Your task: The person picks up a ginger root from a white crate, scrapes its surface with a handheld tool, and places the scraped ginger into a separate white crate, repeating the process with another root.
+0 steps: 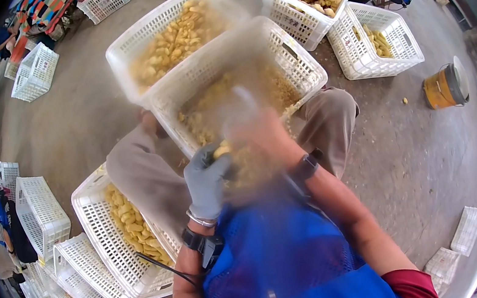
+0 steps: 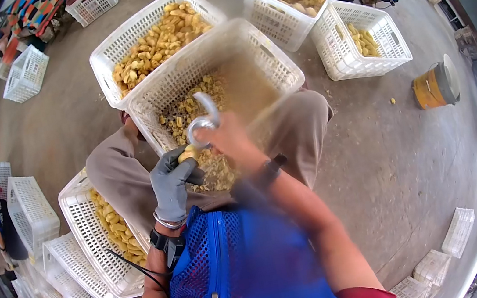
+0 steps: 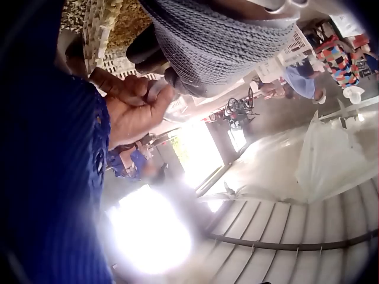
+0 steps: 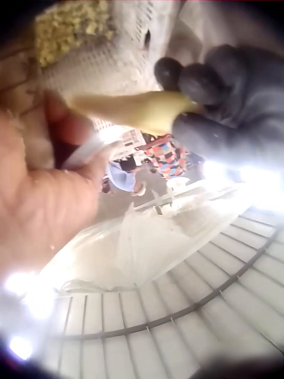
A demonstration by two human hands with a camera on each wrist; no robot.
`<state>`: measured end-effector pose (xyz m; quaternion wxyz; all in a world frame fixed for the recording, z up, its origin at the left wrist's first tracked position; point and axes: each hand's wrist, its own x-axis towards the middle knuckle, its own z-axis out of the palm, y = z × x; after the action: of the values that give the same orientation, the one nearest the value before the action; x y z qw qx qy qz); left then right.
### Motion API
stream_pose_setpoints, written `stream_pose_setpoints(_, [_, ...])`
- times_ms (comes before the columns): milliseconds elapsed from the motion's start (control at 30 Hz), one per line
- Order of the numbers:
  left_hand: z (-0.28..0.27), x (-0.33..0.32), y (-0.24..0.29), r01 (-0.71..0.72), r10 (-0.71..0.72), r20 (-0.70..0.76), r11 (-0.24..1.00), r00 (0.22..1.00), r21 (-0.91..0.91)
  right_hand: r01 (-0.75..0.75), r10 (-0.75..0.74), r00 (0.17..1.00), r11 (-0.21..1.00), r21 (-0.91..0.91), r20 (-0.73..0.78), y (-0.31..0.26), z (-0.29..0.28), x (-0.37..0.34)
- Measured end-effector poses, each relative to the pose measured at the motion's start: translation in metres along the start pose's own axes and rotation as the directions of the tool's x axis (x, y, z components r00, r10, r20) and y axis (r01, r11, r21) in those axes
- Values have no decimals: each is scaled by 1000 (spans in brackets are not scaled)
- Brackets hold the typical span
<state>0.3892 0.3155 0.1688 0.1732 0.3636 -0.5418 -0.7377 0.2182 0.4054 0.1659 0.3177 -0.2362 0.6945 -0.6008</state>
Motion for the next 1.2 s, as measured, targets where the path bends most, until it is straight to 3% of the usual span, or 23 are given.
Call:
stream_pose_setpoints(133, [-4, -3, -1, -14, 14, -12, 998, 1000, -53, -171, 178, 976, 983, 62, -124, -3, -10, 0])
stream_pose_setpoints(200, [-2, 1, -2, -33, 33, 2, 999, 999, -11, -123, 124, 992, 992, 33, -34, 4, 3, -8])
stream_pose_setpoints(267, [2, -2, 4, -14, 15, 20, 999, 1000, -44, -141, 140, 989, 990, -25, -57, 12, -1, -4])
stream_pose_setpoints(333, [1, -4, 7, -13, 16, 37, 998, 999, -68, -241, 221, 958, 966, -97, -180, 21, -18, 10])
stream_pose_setpoints(400, [-4, -5, 6, -20, 25, 60, 997, 998, -79, -61, 51, 997, 984, -167, -63, 24, -18, 8])
stream_pose_setpoints(433, [-4, -8, 6, -16, 20, 57, 996, 998, -84, -105, 101, 994, 975, -197, -30, 23, -13, 4])
stream_pose_setpoints(533, [2, -7, 8, -50, 56, 74, 995, 996, -87, -154, 152, 988, 986, -61, -33, 8, -20, 0])
stream_pose_setpoints(567, [0, -7, 4, -82, 88, 76, 994, 993, -78, -58, 63, 992, 997, 46, -106, 47, -24, 11])
stream_pose_setpoints(633, [-7, -5, 1, -182, 184, 109, 983, 977, -27, 15, -19, 1000, 984, -180, -21, 31, -34, 10])
stream_pose_setpoints(667, [-9, -4, 1, -166, 168, 95, 986, 981, -30, 64, -60, 998, 957, -285, 22, 23, -40, 9])
stream_pose_setpoints(733, [-8, 1, -1, -129, 131, 89, 991, 987, -36, -157, 159, 987, 984, 82, -14, -5, -28, -8])
stream_pose_setpoints(767, [-5, 4, -4, -161, 162, 88, 987, 983, -20, 83, -82, 996, 996, -24, 38, 6, -26, -5])
stream_pose_setpoints(800, [-3, 6, -8, -192, 191, 85, 981, 978, -4, 326, -318, 944, 940, -104, 89, 8, -22, -4])
stream_pose_setpoints(833, [-2, 7, -10, -221, 219, 79, 975, 972, 15, 244, -245, 961, 970, 21, 128, 10, -22, -7])
stream_pose_setpoints(933, [-3, 5, -1, -129, 132, 156, 991, 979, -27, 102, -130, 983, 972, 210, 126, 14, -14, -10])
stream_pose_setpoints(1033, [6, -8, 23, 85, -26, 206, 956, 978, -282, 159, -191, 976, 956, 247, 109, 8, -14, -9])
stream_pose_setpoints(1100, [0, -2, 9, 78, -26, 279, 981, 960, -177, 142, -183, 973, 954, 262, 141, 3, -17, -9])
stream_pose_setpoints(1200, [-2, 0, 6, 136, -94, 231, 976, 968, -173, 76, -103, 987, 976, 202, 126, 1, -17, -7])
